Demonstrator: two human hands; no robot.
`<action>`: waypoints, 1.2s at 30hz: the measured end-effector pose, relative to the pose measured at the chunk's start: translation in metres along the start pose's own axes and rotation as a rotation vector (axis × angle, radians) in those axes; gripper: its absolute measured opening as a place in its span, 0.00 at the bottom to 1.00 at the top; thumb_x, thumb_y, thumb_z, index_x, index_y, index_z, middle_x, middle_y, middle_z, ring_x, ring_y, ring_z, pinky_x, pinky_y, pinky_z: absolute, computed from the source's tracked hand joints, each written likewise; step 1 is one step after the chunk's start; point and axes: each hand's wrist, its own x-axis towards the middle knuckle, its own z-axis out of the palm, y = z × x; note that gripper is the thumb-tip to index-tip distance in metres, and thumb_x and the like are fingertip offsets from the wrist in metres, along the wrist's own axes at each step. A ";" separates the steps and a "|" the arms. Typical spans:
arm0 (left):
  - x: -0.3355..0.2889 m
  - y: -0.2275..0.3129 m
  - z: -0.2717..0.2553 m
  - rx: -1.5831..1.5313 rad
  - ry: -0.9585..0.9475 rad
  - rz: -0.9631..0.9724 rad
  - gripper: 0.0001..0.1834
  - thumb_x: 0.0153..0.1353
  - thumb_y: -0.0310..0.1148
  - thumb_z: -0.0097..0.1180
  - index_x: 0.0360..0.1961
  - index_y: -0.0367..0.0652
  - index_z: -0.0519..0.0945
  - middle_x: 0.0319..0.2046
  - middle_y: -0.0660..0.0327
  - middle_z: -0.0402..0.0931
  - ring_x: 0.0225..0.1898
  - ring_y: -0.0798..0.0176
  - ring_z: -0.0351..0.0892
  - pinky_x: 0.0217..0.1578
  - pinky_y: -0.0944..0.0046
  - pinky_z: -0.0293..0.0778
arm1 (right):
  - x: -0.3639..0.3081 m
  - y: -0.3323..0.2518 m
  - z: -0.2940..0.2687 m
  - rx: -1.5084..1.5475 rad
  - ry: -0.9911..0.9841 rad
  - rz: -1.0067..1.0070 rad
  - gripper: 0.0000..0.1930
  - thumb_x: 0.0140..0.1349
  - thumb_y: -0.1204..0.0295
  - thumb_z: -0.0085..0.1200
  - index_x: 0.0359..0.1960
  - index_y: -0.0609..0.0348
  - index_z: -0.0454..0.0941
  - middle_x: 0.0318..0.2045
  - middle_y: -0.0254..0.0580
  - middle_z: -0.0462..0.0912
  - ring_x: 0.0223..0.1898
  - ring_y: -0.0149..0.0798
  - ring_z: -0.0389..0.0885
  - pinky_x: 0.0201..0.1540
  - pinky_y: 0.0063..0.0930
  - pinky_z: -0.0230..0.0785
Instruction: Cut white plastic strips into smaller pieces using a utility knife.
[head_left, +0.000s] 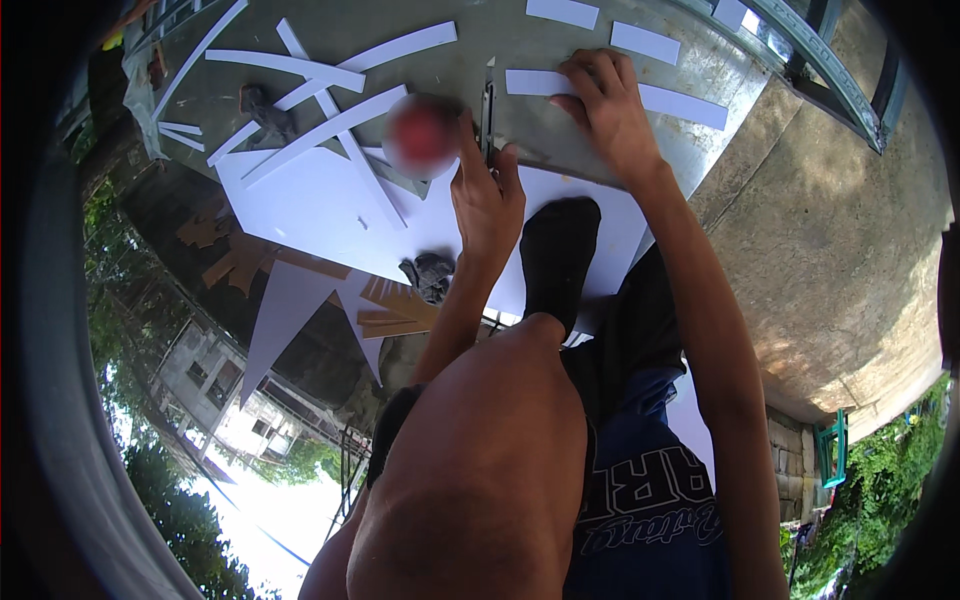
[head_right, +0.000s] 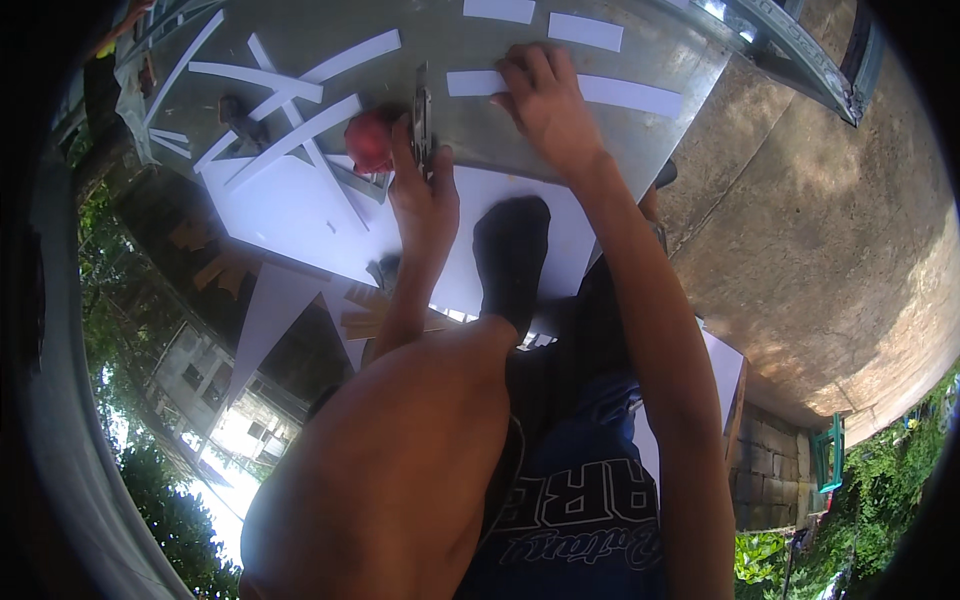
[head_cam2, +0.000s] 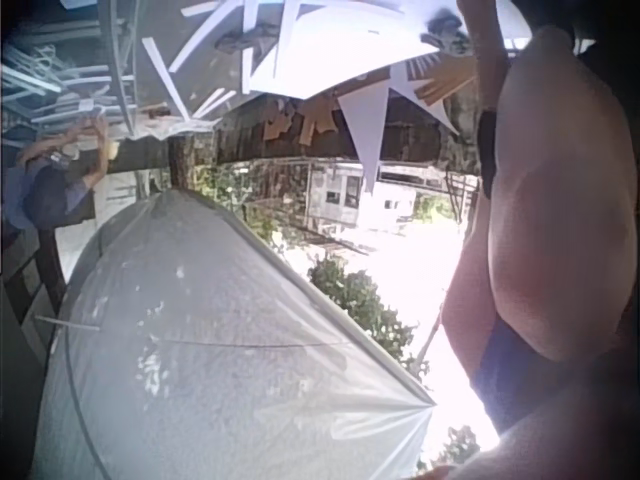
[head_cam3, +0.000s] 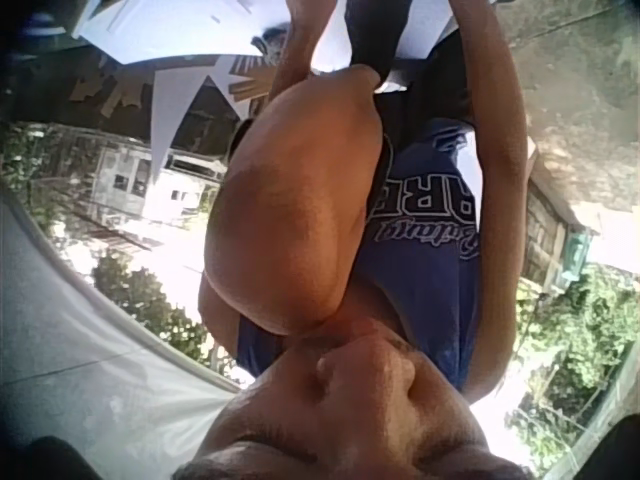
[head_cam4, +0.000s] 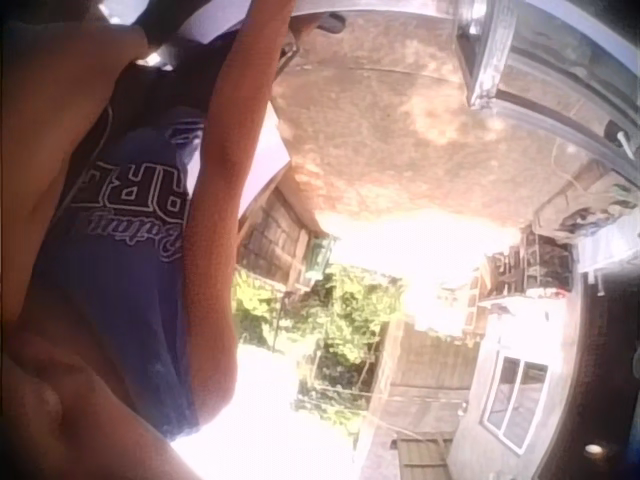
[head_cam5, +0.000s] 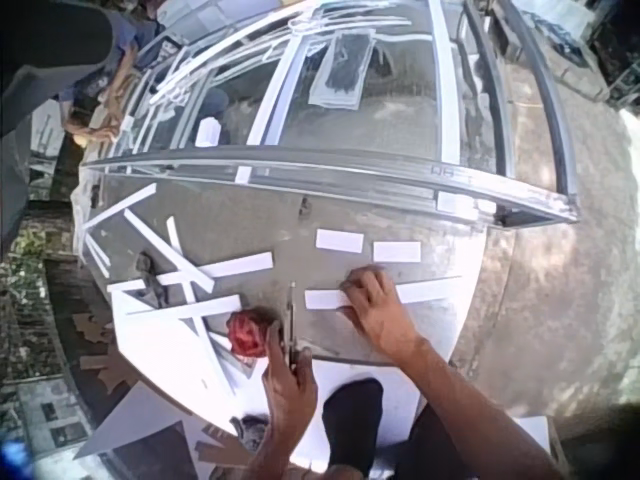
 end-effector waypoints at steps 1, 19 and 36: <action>0.010 -0.002 0.001 0.001 0.000 0.002 0.28 0.63 0.22 0.55 0.63 0.27 0.62 0.32 0.44 0.79 0.31 0.47 0.82 0.30 0.53 0.75 | -0.001 0.001 -0.001 0.001 0.002 0.000 0.21 0.52 0.70 0.65 0.49 0.59 0.79 0.46 0.41 0.79 0.46 0.47 0.75 0.47 0.38 0.72; 0.061 -0.002 -0.021 -1.311 -0.336 -0.388 0.20 0.63 0.24 0.59 0.55 0.40 0.69 0.32 0.67 0.72 0.19 0.79 0.58 0.15 0.77 0.54 | 0.004 -0.053 -0.044 0.240 0.089 -0.039 0.22 0.49 0.73 0.65 0.48 0.63 0.77 0.40 0.44 0.79 0.40 0.47 0.78 0.41 0.36 0.74; 0.070 0.005 -0.015 -0.765 0.276 -0.133 0.18 0.61 0.21 0.59 0.47 0.40 0.64 0.35 0.59 0.72 0.20 0.77 0.63 0.15 0.73 0.57 | 0.022 -0.056 0.022 0.181 0.160 0.045 0.18 0.54 0.70 0.65 0.46 0.63 0.79 0.40 0.45 0.80 0.43 0.48 0.78 0.45 0.40 0.74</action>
